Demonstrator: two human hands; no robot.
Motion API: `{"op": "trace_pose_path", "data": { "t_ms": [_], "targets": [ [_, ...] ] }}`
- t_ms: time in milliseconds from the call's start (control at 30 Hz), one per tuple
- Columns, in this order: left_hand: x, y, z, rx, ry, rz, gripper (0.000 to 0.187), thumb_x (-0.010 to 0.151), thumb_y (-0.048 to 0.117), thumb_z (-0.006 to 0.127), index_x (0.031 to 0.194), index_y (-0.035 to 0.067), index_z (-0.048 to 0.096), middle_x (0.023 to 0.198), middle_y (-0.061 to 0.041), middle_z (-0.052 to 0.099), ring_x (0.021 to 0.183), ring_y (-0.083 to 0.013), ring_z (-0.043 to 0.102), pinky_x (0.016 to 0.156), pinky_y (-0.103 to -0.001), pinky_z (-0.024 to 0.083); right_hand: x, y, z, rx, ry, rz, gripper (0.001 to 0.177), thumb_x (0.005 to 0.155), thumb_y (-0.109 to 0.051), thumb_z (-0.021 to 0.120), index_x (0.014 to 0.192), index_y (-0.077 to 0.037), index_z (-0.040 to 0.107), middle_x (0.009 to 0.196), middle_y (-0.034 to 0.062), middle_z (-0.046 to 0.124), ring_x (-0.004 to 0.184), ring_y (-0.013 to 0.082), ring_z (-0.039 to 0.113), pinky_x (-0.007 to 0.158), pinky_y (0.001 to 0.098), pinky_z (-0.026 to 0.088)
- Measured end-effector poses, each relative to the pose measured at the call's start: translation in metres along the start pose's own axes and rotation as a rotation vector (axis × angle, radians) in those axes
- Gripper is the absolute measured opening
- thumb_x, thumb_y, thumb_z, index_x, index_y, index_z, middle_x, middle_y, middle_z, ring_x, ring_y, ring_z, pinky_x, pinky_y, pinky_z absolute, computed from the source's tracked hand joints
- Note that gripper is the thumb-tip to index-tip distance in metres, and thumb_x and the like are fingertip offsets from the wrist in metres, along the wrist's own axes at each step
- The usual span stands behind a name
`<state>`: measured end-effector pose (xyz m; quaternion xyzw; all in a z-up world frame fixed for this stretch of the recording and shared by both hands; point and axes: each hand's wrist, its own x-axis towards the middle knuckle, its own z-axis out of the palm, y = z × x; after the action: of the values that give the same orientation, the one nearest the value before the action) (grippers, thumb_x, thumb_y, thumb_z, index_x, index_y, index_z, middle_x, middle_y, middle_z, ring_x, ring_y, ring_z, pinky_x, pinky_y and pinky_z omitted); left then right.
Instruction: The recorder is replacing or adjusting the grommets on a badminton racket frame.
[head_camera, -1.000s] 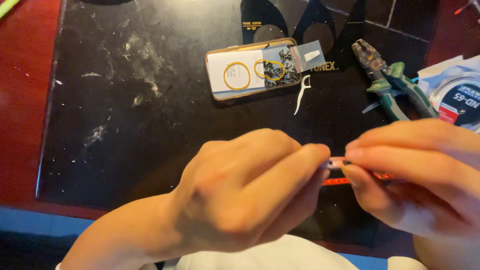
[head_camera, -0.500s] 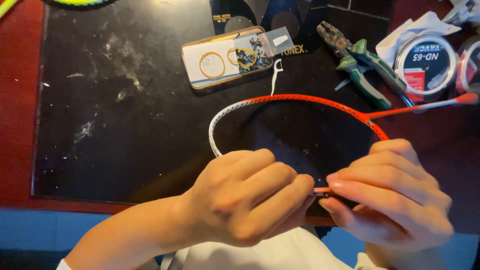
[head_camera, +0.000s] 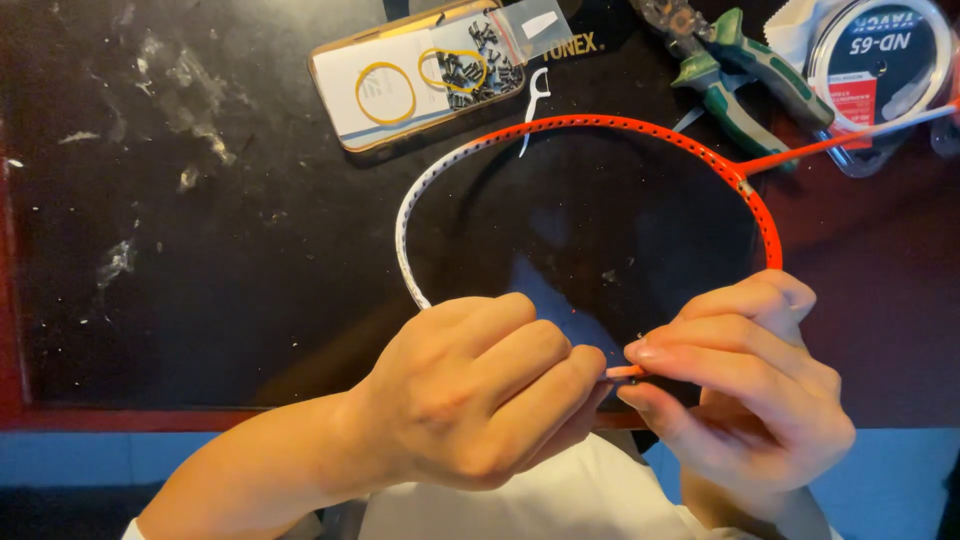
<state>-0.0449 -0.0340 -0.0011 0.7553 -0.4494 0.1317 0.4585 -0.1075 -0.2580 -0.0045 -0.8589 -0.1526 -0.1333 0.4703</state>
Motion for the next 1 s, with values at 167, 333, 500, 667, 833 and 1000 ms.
{"op": "trace_pose_path", "data": {
  "t_ms": [167, 333, 500, 667, 833, 1000],
  "targets": [
    [-0.007, -0.005, 0.003, 0.001, -0.022, 0.021, 0.02, 0.087, 0.007, 0.08, 0.096, -0.003, 0.066, 0.077, -0.003, 0.048, 0.063, -0.0162, 0.048, 0.054, -0.03, 0.038, 0.0, -0.002, -0.007, -0.028, -0.089, 0.063, 0.033, 0.067, -0.014, 0.087, 0.095, -0.005, 0.07, 0.086, 0.0043, 0.073, 0.077, 0.0179, 0.063, 0.088, 0.0342, 0.035],
    [-0.011, -0.008, 0.006, -0.015, -0.077, 0.026, 0.024, 0.081, 0.011, 0.077, 0.096, -0.005, 0.068, 0.076, -0.003, 0.05, 0.063, -0.016, 0.049, 0.052, -0.03, 0.038, 0.004, -0.01, -0.012, 0.016, -0.199, 0.197, 0.027, 0.074, -0.012, 0.083, 0.097, -0.009, 0.07, 0.093, 0.0014, 0.074, 0.077, 0.0127, 0.064, 0.082, 0.0272, 0.034],
    [-0.015, -0.009, 0.012, -0.023, -0.092, 0.019, 0.022, 0.081, 0.011, 0.073, 0.096, -0.004, 0.067, 0.081, -0.004, 0.054, 0.069, -0.0169, 0.053, 0.054, -0.029, 0.04, 0.005, -0.003, -0.015, -0.028, -0.307, 0.233, 0.025, 0.071, -0.012, 0.086, 0.09, -0.01, 0.07, 0.086, 0.0002, 0.073, 0.072, 0.0094, 0.063, 0.081, 0.0317, 0.032],
    [-0.018, -0.01, 0.015, -0.024, -0.122, 0.006, 0.019, 0.085, 0.012, 0.074, 0.095, -0.002, 0.067, 0.082, -0.003, 0.054, 0.07, -0.0162, 0.054, 0.055, -0.028, 0.041, 0.002, 0.0, -0.013, -0.044, -0.323, 0.214, 0.025, 0.072, -0.012, 0.086, 0.091, -0.011, 0.071, 0.087, -0.0003, 0.073, 0.072, 0.01, 0.063, 0.08, 0.0324, 0.032],
    [-0.017, -0.011, 0.013, -0.073, -0.139, -0.033, 0.021, 0.086, 0.013, 0.073, 0.099, -0.002, 0.067, 0.083, -0.003, 0.053, 0.07, -0.0168, 0.054, 0.056, -0.029, 0.042, 0.001, 0.007, -0.014, -0.082, -0.321, 0.168, 0.03, 0.07, -0.014, 0.089, 0.094, -0.01, 0.071, 0.088, 0.0008, 0.073, 0.073, 0.0122, 0.064, 0.08, 0.0334, 0.033],
    [-0.014, -0.012, 0.012, -0.049, -0.141, -0.035, 0.022, 0.084, 0.013, 0.073, 0.098, -0.002, 0.067, 0.08, -0.002, 0.051, 0.069, -0.0164, 0.052, 0.055, -0.029, 0.041, -0.01, 0.013, -0.01, -0.206, -0.165, 0.014, 0.029, 0.071, -0.014, 0.088, 0.093, -0.01, 0.069, 0.093, 0.0092, 0.073, 0.091, 0.0265, 0.071, 0.106, 0.0437, 0.041]
  ]
}}
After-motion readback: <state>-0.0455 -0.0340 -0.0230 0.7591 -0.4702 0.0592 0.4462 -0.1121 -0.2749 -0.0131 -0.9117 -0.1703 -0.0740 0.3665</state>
